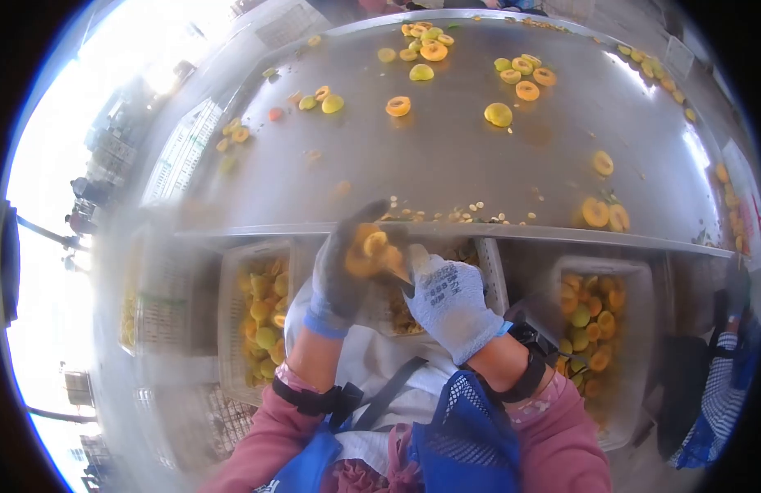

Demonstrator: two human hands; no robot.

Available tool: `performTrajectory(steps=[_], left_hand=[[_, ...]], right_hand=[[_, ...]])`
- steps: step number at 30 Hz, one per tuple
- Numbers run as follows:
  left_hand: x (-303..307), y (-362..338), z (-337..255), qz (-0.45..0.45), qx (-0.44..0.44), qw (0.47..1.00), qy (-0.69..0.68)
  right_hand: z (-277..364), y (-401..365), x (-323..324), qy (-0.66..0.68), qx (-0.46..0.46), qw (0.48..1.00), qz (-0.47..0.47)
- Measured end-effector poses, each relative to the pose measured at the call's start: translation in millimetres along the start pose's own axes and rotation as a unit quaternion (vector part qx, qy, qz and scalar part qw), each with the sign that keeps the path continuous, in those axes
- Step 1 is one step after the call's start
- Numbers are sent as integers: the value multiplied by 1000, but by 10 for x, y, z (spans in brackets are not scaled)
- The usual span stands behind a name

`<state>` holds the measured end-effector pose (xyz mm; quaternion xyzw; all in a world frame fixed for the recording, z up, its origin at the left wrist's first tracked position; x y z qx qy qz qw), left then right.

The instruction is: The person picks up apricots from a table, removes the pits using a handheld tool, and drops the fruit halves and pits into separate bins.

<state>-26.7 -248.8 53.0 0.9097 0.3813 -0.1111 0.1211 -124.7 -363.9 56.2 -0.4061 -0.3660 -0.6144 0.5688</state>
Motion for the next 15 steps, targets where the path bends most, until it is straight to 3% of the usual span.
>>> performTrajectory(steps=[1, 4, 5, 7, 12, 15], left_hand=[[1, -54, -102, -8, -34, 997, 66], [244, -137, -161, -52, -92, 969, 224], [378, -178, -108, -69, -82, 970, 218], [665, -211, -1, -101, -45, 982, 152], [418, -350, -271, -87, -108, 949, 282], [320, -361, -283, -81, -40, 989, 118]], right_hand=[[67, -6, 1, 13, 2, 1000, -3], [19, -66, -110, 248, 34, 966, -62], [-39, -96, -297, 152, -11, 988, 30], [-184, -125, -617, -48, -102, 973, 201], [362, -104, -179, 36, -1, 999, 39], [486, 1, -143, -3, 66, 997, -30]])
Point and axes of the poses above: each hand's wrist, its own y-axis towards the middle knuckle, its own x-axis out of the back of the hand, z = x × y, the point moved 4 cm from there along y, towards the middle knuckle, and after that the axes turned 10 degrees about z, right-handed, at the moved point
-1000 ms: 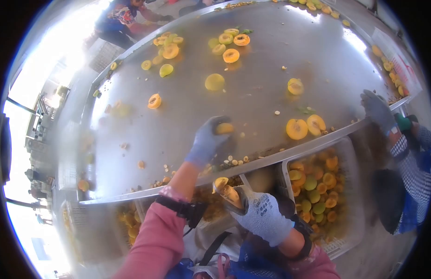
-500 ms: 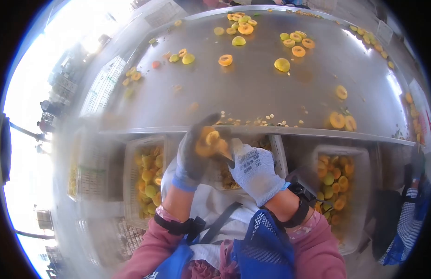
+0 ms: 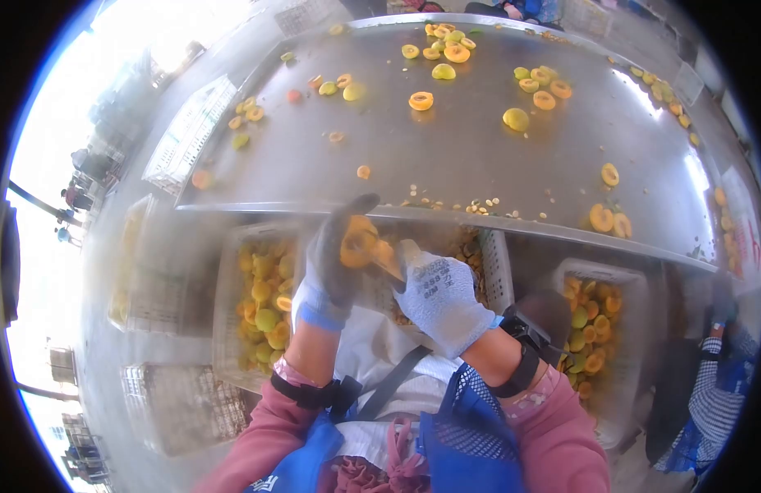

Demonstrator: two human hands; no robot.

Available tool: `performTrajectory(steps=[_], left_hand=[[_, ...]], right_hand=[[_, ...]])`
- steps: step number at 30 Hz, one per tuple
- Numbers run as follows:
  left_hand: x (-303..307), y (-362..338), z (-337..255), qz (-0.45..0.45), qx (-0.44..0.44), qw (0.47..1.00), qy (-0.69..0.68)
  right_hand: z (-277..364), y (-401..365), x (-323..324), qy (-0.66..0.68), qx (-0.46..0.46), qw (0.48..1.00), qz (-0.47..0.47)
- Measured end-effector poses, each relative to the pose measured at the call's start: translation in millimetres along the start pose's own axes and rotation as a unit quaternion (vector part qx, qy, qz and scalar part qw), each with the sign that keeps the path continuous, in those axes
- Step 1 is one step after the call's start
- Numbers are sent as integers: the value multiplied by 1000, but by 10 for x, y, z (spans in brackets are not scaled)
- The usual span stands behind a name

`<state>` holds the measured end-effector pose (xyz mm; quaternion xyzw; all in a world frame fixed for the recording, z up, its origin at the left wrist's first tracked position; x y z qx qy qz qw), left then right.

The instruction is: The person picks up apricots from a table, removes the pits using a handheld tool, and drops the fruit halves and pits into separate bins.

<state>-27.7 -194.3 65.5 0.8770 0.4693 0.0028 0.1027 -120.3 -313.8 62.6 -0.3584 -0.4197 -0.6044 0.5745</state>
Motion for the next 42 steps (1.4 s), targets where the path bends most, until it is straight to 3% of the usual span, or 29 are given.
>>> performTrajectory(steps=[3, 8, 9, 12, 14, 16, 17, 18, 19, 21, 22, 24, 26, 29, 32, 35, 38, 41, 42], left_hand=[[-29, -53, -29, -7, -10, 999, -34], [-104, -106, -148, -23, -88, 985, 147], [-108, -128, -142, -29, -71, 990, 121], [-104, -248, -51, -34, -29, 997, 65], [-35, -279, 194, -26, 19, 997, 70], [15, -290, 393, -10, 108, 991, 79], [-22, -286, 459, -41, 65, 997, -2], [-89, -317, 330, -39, 175, 981, -72], [-52, -297, 231, -54, 93, 993, 58], [-9, -343, 368, -61, 106, 987, 109], [7, -372, 377, -67, 102, 986, 111], [-15, -416, 261, -78, 84, 984, 134], [7, -454, 185, -95, 45, 979, 173], [52, -437, 133, -85, -48, 967, 234], [34, -415, 235, -139, -12, 962, 236], [32, -360, 449, -106, 146, 974, 139], [3, -355, 547, -115, 91, 986, 79], [29, -405, 314, -106, -20, 984, 144], [26, -419, 300, -108, 3, 980, 165]], right_hand=[[-49, 40, -119, 6, -13, 1000, 21], [102, -60, -229, 2, -16, 999, 46], [135, -108, -262, 9, -10, 999, 46], [83, -146, -416, 202, -25, 978, 52], [-15, -168, -425, 82, -54, 991, 90], [-122, -94, -257, 73, -53, 989, 119], [-153, -85, -322, 58, -46, 994, 82], [-52, -101, -293, 107, -26, 993, 54], [9, -122, -350, 174, -10, 983, 58], [161, -175, -365, 323, -45, 939, 105], [141, -200, -460, 372, -13, 915, 156], [129, -233, -525, 482, -21, 846, 229], [171, -264, -492, 589, -88, 757, 269], [149, -220, -478, 557, -22, 782, 279], [261, -157, -474, 560, -92, 791, 228], [151, -31, -430, 364, -105, 906, 187], [170, -96, -375, 497, -113, 818, 266], [270, -144, -282, 557, -120, 749, 338], [313, -138, -219, 511, -70, 792, 327]])
Point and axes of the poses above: each hand's wrist, its own y-axis towards the middle knuckle, its own x-axis out of the back of the hand, z = x × y, the point moved 4 cm from there along y, towards the middle knuckle, and after that the axes turned 10 degrees about z, right-handed, at the moved point
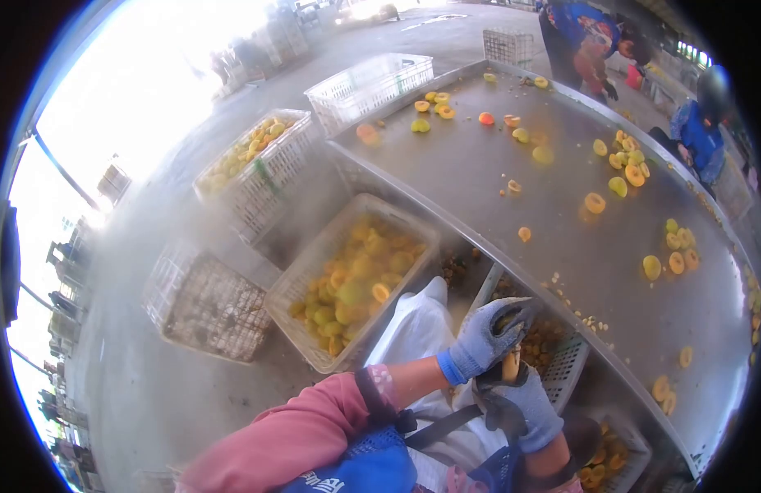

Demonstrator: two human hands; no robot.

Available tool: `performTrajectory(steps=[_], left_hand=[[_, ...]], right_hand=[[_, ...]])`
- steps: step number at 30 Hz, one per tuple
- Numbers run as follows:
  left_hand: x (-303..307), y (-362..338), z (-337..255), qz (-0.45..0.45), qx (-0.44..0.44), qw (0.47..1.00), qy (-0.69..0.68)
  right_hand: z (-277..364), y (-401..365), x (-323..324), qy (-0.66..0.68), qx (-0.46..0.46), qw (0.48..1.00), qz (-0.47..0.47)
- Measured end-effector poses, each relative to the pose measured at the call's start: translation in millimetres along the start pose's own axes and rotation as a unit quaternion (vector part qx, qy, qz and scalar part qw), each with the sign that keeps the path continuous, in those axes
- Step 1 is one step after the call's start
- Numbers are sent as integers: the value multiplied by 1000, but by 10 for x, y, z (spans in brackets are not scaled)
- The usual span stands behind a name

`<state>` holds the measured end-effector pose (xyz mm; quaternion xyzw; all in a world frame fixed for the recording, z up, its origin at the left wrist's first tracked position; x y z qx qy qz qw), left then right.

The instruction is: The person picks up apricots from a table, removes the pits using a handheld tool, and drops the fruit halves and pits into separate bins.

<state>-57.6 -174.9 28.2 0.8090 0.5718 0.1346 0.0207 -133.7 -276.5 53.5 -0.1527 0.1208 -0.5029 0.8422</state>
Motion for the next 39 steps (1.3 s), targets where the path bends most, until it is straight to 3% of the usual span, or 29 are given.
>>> performTrajectory(steps=[2, 4, 5, 8, 9, 11, 12, 14, 17, 18, 20, 22, 24, 25, 26, 27, 28, 29, 31, 33, 34, 36, 39], left_hand=[[9, 1, 7, 3, 39, 998, 47], [-68, 32, 147, 50, 70, 992, -90], [-90, 63, 145, 76, 86, 980, -160], [4, 152, 31, 192, 3, 956, -224], [-2, 177, 108, 202, 35, 959, -197], [-75, 293, 275, 216, 94, 962, -141], [-96, 323, 272, 143, 81, 982, -94], [-167, 236, 245, -5, 58, 998, -3], [-219, 221, 253, -9, 57, 997, -56], [-296, 230, 358, -11, 79, 987, -139], [-437, 250, 541, -12, 124, 947, -297], [-384, 234, 541, 0, 89, 962, -258], [-350, 243, 489, 38, 62, 956, -285], [-246, 240, 273, 63, 110, 949, -290], [-253, 287, 378, 78, 105, 942, -310], [-190, 259, 85, 62, 173, 907, -380], [-250, 318, 398, 62, 159, 916, -363], [-299, 317, 558, 71, 166, 918, -353], [-279, 268, 453, 22, 142, 922, -360], [-215, 291, 338, 49, 59, 962, -262], [-166, 285, 230, 77, 10, 973, -216], [-144, 282, 88, 106, 20, 977, -183], [-167, 267, 100, 94, 95, 979, -156]], right_hand=[[137, -1, -43, -147, 66, 987, -1], [75, -40, 0, -135, 104, 985, 20], [53, -56, 18, -83, 79, 993, 27], [36, -92, 3, 79, 0, 997, 17], [10, -89, -49, 136, -29, 990, 4], [-89, 40, 24, 21, 2, 1000, -16], [-76, 62, 42, -31, 7, 999, -11], [-169, 153, 83, 89, -3, 995, -49], [-193, 141, 192, -15, 30, 983, -182], [-285, 153, 230, -138, 25, 959, -244], [-402, 183, 199, -369, 13, 859, -354], [-346, 170, 175, -158, -6, 962, -222], [-165, 92, 98, 5, -2, 989, -145], [-162, 51, 100, 45, 12, 990, -137], [-204, 59, 130, 7, 53, 986, -156], [-142, 51, 140, -73, 63, 979, -179], [-414, 150, 253, -196, 90, 954, -207], [-521, 204, 303, -338, 27, 916, -214], [-458, 209, 261, -283, 58, 932, -219], [-292, 180, 208, -202, 133, 954, -179], [-270, 158, 227, -177, 115, 966, -152], [-249, 139, 252, -121, 82, 985, -90], [-474, 270, 270, -339, 82, 923, -164]])
Point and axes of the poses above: each hand's wrist, its own y-axis towards the middle knuckle, its own x-axis out of the back of the hand, z = x × y, the point moved 4 cm from there along y, towards the middle knuckle, and after that the axes turned 10 degrees about z, right-handed, at the moved point
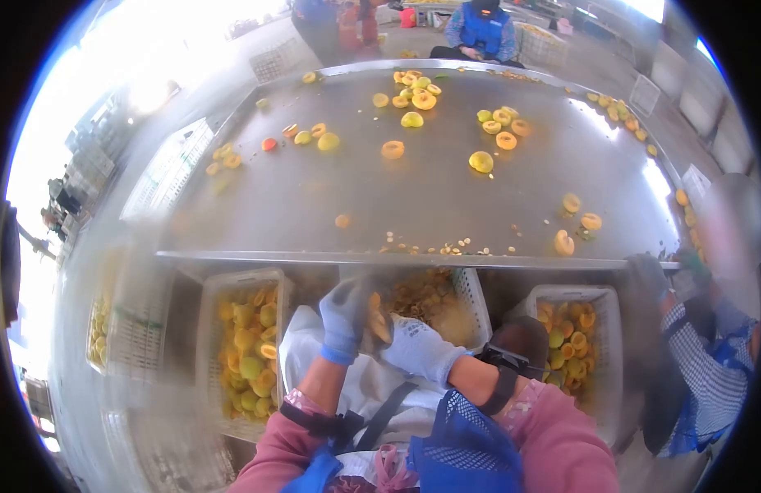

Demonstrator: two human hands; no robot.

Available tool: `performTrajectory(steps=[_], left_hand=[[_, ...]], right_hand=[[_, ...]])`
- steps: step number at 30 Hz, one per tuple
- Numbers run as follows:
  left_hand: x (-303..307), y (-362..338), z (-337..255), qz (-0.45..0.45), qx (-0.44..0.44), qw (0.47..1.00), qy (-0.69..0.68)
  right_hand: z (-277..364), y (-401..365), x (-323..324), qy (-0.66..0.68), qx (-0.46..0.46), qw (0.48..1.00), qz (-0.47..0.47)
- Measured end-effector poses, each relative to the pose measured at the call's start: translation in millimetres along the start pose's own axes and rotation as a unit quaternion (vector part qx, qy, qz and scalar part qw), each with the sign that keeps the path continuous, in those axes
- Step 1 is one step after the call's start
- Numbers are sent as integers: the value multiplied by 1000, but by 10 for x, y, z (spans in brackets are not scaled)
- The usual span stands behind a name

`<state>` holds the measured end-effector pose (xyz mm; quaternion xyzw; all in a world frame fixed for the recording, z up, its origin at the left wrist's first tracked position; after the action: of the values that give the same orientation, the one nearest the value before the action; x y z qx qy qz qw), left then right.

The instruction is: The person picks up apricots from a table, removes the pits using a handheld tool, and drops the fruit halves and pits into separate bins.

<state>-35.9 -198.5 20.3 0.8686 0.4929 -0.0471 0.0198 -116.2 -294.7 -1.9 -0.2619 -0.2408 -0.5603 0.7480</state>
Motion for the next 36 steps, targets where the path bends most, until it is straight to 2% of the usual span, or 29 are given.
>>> performTrajectory(steps=[1, 2, 3, 4, 6, 8, 9, 11, 12, 15, 17, 21, 23, 24, 26, 27, 30, 32, 33, 36], left_hand=[[16, 4, 55, -7, -32, 999, 32], [4, 18, 28, -14, -66, 997, 49], [-8, 15, -3, -22, -97, 993, 64], [-21, 17, -38, -27, -129, 988, 79], [-72, 41, -172, -14, -83, 996, -7], [-42, 85, -113, 16, -46, 998, -45], [-46, 103, -90, 21, -55, 998, 0], [-68, 162, 2, 22, -77, 993, 87], [-62, 190, 49, 5, -58, 996, 61], [-29, 292, 211, -44, -9, 999, -20], [-16, 339, 331, -65, 13, 995, -78], [-66, 207, 223, -64, -69, 994, 51], [-97, 201, 152, -71, -118, 986, 95], [-78, 240, 204, -77, -88, 992, 43], [-32, 303, 302, -89, -28, 994, -62], [-34, 300, 266, -68, -26, 996, -57], [-49, 215, 108, -3, -29, 999, -16], [-44, 183, 30, 42, -51, 996, 52], [-50, 189, 13, 21, -48, 997, 61], [-136, 225, 9, -19, -60, 997, 50]], right_hand=[[-37, 9, -60, 19, 56, 996, -61], [-37, 9, -46, 149, -1, 989, -24], [31, -31, -32, 277, -59, 959, 14], [14, -26, -38, 313, -59, 948, 20], [-22, -17, -45, 384, -61, 921, 30], [-115, 30, -35, 247, -29, 969, 1], [-122, 42, -9, 174, -12, 985, -11], [-179, 42, 12, 192, -43, 981, 9], [-184, 37, 3, 201, -57, 978, 24], [-92, 33, 95, 14, -137, 988, -64], [-170, 73, 72, -9, -109, 994, -21], [-158, 23, 45, -6, -94, 995, 20], [-205, 54, -2, -79, -130, 988, 38], [-210, 70, -4, -116, -148, 981, 45], [-133, 47, 62, -74, -168, 983, 12], [-109, 49, 111, -55, -177, 983, -5], [-81, 38, 169, 42, 12, 999, -18], [-68, -2, 166, 38, 28, 999, -26], [-38, -20, 196, 32, 37, 998, -32], [-116, 34, 64, -131, -85, 986, 65]])
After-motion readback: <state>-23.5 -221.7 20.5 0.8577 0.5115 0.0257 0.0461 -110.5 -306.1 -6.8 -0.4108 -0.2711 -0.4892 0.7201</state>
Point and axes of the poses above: each hand's wrist, its own y-axis towards the middle knuckle, its own x-axis out of the back of the hand, z = x × y, the point moved 4 cm from there along y, towards the middle knuckle, and after that the axes turned 10 degrees about z, right-handed, at the moved point
